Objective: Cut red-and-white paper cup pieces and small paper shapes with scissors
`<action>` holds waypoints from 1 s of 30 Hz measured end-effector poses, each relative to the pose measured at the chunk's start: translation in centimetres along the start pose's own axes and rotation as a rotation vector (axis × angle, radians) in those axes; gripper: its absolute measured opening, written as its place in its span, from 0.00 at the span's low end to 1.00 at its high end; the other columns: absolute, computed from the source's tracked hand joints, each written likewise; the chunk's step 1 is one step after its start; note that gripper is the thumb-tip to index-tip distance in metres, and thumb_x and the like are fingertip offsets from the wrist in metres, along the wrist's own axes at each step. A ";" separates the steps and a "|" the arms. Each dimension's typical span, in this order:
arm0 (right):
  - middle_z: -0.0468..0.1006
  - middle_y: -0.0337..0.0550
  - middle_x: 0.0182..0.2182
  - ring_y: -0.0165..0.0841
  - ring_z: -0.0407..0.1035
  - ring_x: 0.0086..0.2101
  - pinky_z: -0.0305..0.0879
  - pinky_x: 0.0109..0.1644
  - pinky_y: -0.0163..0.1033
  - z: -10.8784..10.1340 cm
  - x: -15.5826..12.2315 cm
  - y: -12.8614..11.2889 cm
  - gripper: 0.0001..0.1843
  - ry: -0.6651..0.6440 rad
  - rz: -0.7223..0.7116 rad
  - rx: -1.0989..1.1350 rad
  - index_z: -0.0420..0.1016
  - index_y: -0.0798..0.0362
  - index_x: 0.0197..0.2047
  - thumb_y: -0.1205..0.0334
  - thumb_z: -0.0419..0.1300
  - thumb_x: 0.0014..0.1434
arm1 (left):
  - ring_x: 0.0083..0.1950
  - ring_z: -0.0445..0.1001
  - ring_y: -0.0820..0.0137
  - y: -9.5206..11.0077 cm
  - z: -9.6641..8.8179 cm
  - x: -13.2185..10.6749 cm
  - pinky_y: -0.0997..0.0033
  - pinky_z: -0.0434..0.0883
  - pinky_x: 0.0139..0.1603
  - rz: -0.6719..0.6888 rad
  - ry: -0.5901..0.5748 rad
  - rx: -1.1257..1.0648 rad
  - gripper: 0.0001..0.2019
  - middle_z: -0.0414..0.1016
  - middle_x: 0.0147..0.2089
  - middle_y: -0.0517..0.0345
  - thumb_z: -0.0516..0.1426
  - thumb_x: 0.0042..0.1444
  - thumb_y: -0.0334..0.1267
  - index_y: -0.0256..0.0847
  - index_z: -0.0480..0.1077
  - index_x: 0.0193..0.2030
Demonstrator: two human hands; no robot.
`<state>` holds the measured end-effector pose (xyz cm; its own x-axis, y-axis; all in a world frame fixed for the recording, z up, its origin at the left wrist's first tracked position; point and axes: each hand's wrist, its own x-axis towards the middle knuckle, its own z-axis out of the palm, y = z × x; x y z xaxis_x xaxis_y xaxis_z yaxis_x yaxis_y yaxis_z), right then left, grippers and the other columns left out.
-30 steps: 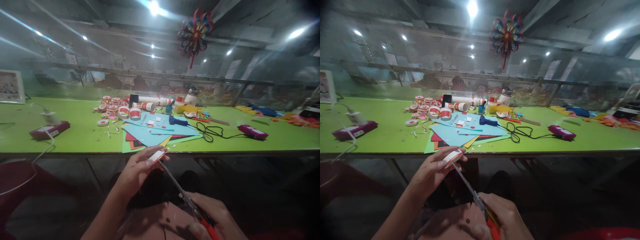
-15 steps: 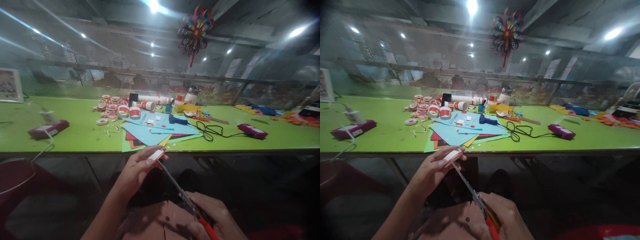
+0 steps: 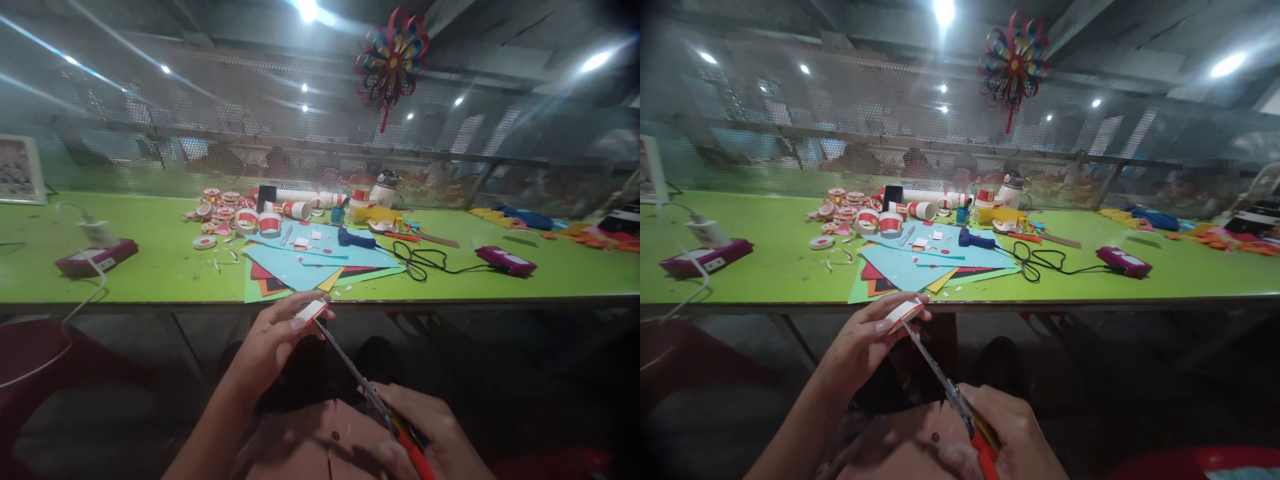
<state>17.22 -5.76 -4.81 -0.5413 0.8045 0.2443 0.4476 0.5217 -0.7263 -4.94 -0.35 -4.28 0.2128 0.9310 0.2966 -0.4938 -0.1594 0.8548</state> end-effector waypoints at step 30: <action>0.76 0.42 0.31 0.36 0.70 0.31 0.65 0.35 0.36 0.1 -0.2 0.1 0.08 -0.042 0.025 -0.005 0.71 0.53 0.38 0.59 0.57 0.57 | 0.48 0.70 0.57 -0.1 -0.1 -0.1 0.62 0.68 0.42 0.000 0.013 0.004 0.16 0.70 0.52 0.44 0.54 0.52 0.31 0.37 0.73 0.48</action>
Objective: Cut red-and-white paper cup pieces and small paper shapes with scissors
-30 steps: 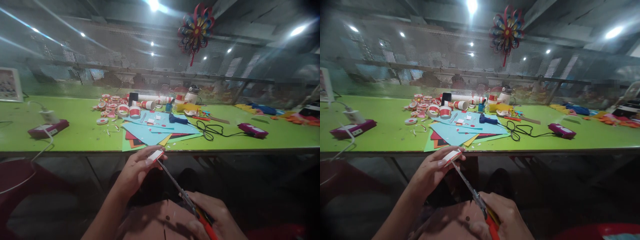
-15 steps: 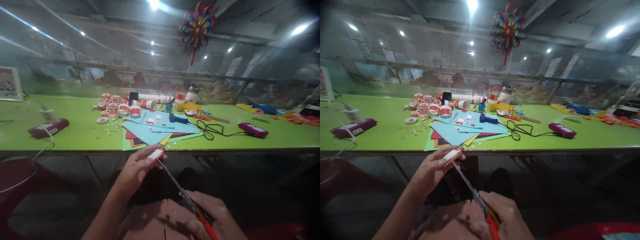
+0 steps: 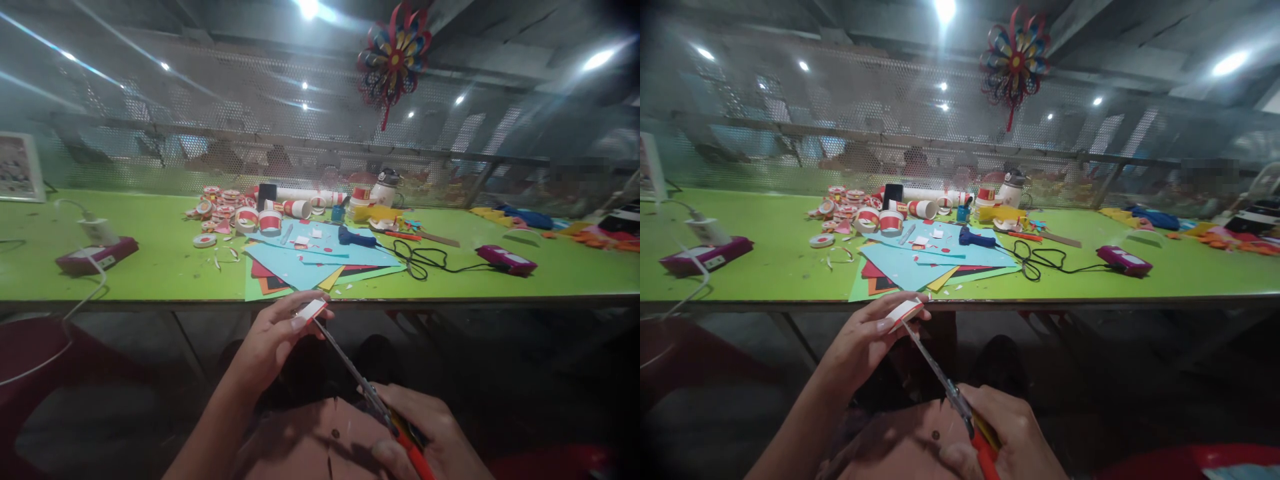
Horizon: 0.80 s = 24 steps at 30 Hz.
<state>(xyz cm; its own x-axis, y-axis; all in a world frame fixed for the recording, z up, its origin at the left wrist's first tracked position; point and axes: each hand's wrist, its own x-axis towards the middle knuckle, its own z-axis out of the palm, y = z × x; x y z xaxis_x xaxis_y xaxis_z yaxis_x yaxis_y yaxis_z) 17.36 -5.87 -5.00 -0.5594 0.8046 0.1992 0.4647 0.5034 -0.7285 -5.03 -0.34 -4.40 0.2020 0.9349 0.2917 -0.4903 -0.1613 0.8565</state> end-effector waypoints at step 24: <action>0.72 0.39 0.26 0.32 0.67 0.26 0.61 0.30 0.34 0.5 -0.1 0.8 0.06 0.066 -0.084 -0.154 0.71 0.55 0.35 0.61 0.57 0.58 | 0.52 0.69 0.52 -0.6 -0.6 -0.1 0.54 0.69 0.47 -0.016 -0.025 -0.003 0.16 0.70 0.53 0.44 0.53 0.55 0.30 0.38 0.70 0.50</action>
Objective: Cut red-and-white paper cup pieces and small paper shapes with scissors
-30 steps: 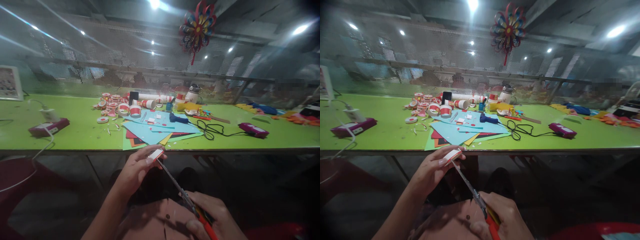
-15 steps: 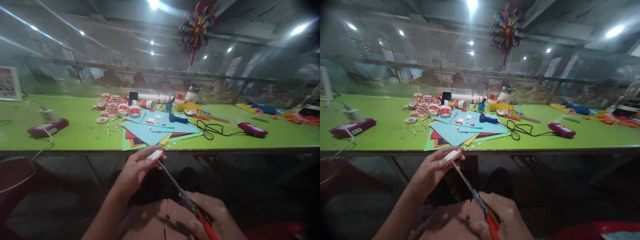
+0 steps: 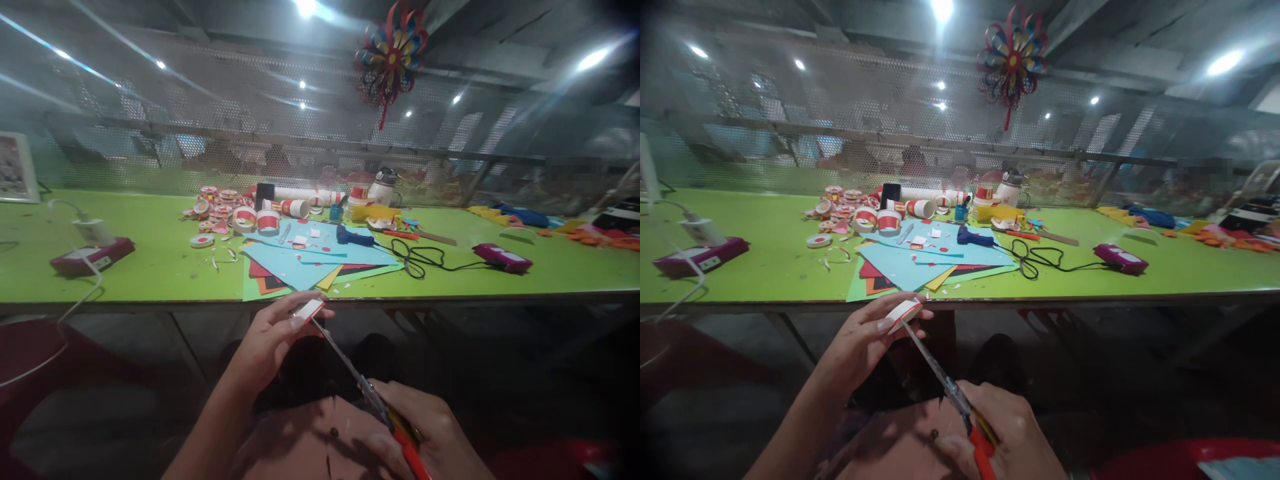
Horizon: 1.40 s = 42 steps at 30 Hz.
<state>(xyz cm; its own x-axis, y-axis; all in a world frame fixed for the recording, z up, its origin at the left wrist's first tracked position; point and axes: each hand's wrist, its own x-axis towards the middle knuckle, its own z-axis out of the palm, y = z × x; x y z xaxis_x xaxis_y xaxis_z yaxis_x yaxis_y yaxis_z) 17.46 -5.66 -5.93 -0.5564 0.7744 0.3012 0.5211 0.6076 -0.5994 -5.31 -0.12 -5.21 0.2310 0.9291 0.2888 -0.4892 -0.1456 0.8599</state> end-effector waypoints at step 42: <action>0.79 0.41 0.28 0.34 0.74 0.29 0.70 0.32 0.31 -1.7 1.3 -2.0 0.12 -0.017 0.090 0.152 0.76 0.53 0.34 0.58 0.54 0.59 | 0.54 0.70 0.50 1.3 0.4 -0.2 0.52 0.70 0.47 -0.017 0.000 -0.039 0.16 0.71 0.52 0.41 0.47 0.62 0.40 0.36 0.69 0.51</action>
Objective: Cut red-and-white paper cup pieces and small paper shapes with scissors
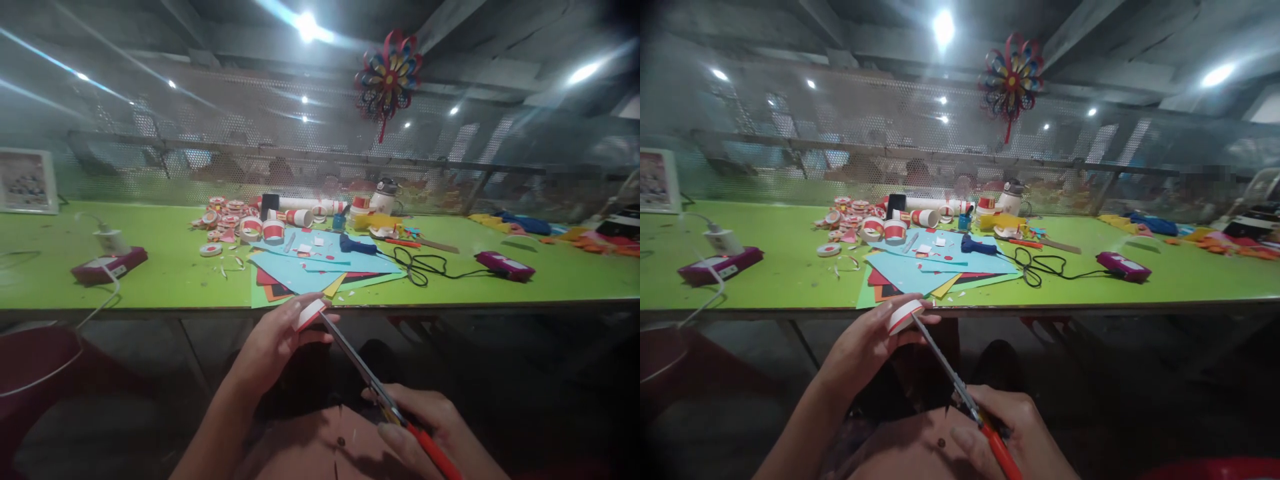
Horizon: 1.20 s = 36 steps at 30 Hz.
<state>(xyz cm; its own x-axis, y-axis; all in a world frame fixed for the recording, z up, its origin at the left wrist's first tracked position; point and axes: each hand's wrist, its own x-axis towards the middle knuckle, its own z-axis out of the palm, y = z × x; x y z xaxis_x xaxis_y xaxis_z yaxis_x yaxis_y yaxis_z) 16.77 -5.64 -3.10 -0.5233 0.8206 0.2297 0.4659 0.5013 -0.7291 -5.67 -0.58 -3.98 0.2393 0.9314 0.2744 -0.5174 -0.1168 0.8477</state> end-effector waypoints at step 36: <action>0.66 0.35 0.03 0.27 0.62 0.05 0.59 0.09 0.28 3.2 0.0 9.0 0.25 -0.117 0.203 0.440 0.82 0.51 0.23 0.38 0.59 0.51 | 0.52 0.69 0.62 2.3 2.9 -2.0 0.66 0.63 0.56 0.345 0.196 0.598 0.34 0.70 0.53 0.55 0.65 0.43 0.31 0.53 0.62 0.59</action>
<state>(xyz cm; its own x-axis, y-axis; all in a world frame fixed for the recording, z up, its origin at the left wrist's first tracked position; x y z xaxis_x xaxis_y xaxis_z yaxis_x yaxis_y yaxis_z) 18.68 -2.00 -11.66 -0.5420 0.8404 -0.0005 0.2349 0.1509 -0.9602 -4.92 -3.68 -1.29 -0.0375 0.8454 0.5328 0.0149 -0.5327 0.8462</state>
